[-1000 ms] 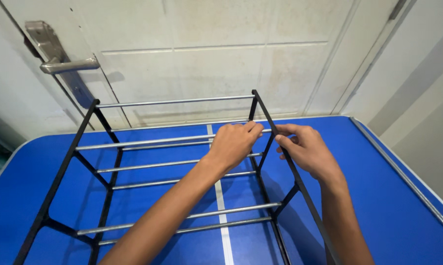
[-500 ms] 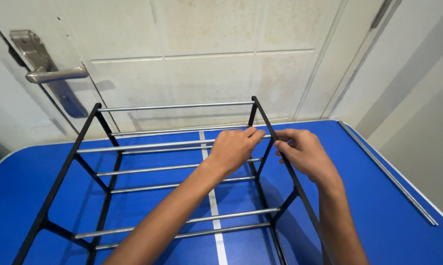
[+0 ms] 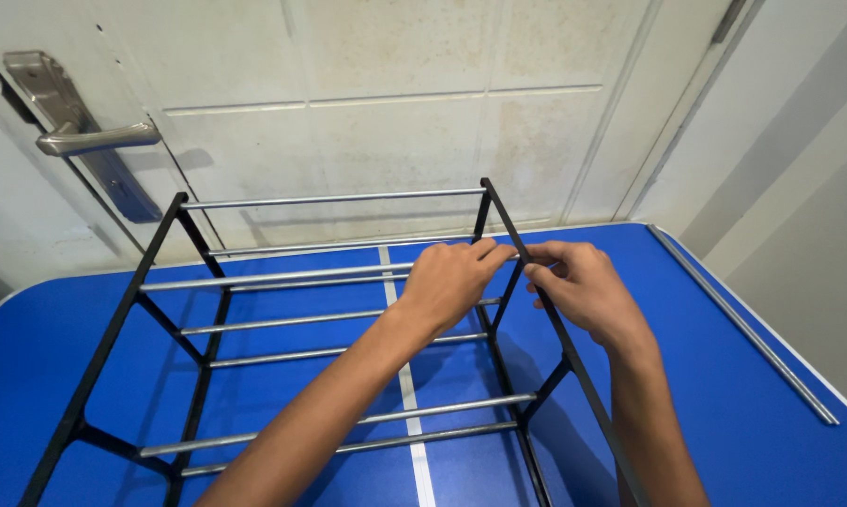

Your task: The person assembles a metal rack by inserting horizontal bars into vertical supports on a blue table. They repeatedly insert and remove bars, adjusting the frame and stacking unused bars on the table.

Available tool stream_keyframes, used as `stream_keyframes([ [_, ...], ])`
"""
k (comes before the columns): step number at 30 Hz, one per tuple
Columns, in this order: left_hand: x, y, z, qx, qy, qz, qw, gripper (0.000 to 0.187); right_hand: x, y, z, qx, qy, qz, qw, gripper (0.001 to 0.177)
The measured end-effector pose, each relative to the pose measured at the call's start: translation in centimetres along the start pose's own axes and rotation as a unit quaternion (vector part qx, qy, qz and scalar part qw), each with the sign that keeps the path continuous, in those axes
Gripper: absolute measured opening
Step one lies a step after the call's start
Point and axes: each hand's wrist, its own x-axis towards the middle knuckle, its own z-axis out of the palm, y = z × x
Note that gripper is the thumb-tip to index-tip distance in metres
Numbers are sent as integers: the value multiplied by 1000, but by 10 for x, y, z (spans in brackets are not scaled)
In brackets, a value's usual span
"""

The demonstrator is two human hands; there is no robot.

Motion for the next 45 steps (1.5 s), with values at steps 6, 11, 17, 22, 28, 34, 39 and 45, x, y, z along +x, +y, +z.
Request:
stream_keyframes([
  [6, 0, 0, -3, -40, 8, -7, 999, 29, -1, -1, 1, -6, 1, -14, 1000, 35],
  [11, 0, -4, 0, -88, 21, -21, 996, 15, 0, 1, 2, 3, -8, -19, 1000, 33],
  [17, 3, -9, 4, -100, -14, -20, 995, 15, 3, 7, 9, 2, 13, -8, 1000, 31],
  [22, 5, -9, 6, -111, -47, -32, 992, 17, 5, 11, 9, 1, 29, -23, 999, 31],
  [28, 9, -10, 1, -121, -16, 0, 993, 18, 2, 8, 8, -74, 39, -62, 995, 35],
  [34, 17, 8, -27, -2, 42, 42, 998, 21, -16, 4, -10, -133, 98, -152, 974, 38],
  [39, 38, 50, -43, -43, 86, 96, 991, 25, -45, 9, -50, -102, 126, -140, 977, 39],
  [45, 99, 125, -14, -85, -56, 172, 980, 32, -61, 87, -101, -183, 87, -14, 979, 34],
])
